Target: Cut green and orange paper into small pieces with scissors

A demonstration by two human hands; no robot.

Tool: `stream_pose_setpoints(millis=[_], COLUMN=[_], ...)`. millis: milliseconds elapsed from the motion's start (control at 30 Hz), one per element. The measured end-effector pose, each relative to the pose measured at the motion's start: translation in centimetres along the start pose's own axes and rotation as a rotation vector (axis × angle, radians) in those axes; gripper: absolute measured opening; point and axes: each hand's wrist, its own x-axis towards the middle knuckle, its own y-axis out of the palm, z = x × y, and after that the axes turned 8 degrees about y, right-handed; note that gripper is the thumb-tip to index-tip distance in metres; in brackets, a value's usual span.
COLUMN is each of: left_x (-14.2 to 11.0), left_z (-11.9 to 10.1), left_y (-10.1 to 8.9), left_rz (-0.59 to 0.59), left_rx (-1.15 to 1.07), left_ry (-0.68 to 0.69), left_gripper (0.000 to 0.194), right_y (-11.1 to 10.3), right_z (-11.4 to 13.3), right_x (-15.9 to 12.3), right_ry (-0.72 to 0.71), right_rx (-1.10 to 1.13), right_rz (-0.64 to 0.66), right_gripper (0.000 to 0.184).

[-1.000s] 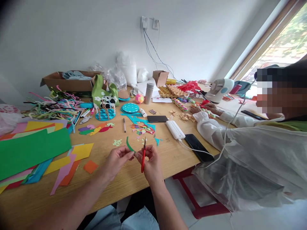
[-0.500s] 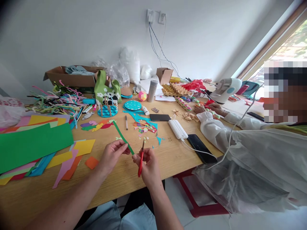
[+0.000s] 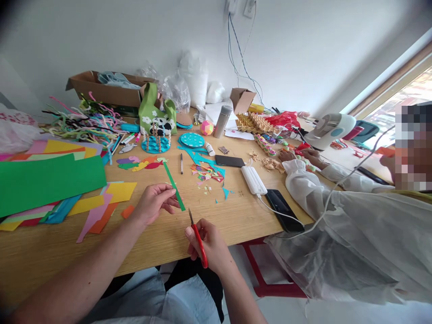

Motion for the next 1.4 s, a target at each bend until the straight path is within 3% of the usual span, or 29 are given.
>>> stream_pose_setpoints(millis=[1400], left_x=[-0.1], left_z=[0.4], left_y=[0.2], left_rz=[0.047], left_rx=[0.024], left_ry=[-0.045], left_gripper=[0.015], right_y=[1.0], right_z=[-0.1], right_x=[1.1], right_ry=[0.03], right_rx=[0.004], right_rz=[0.026], right_gripper=[0.045])
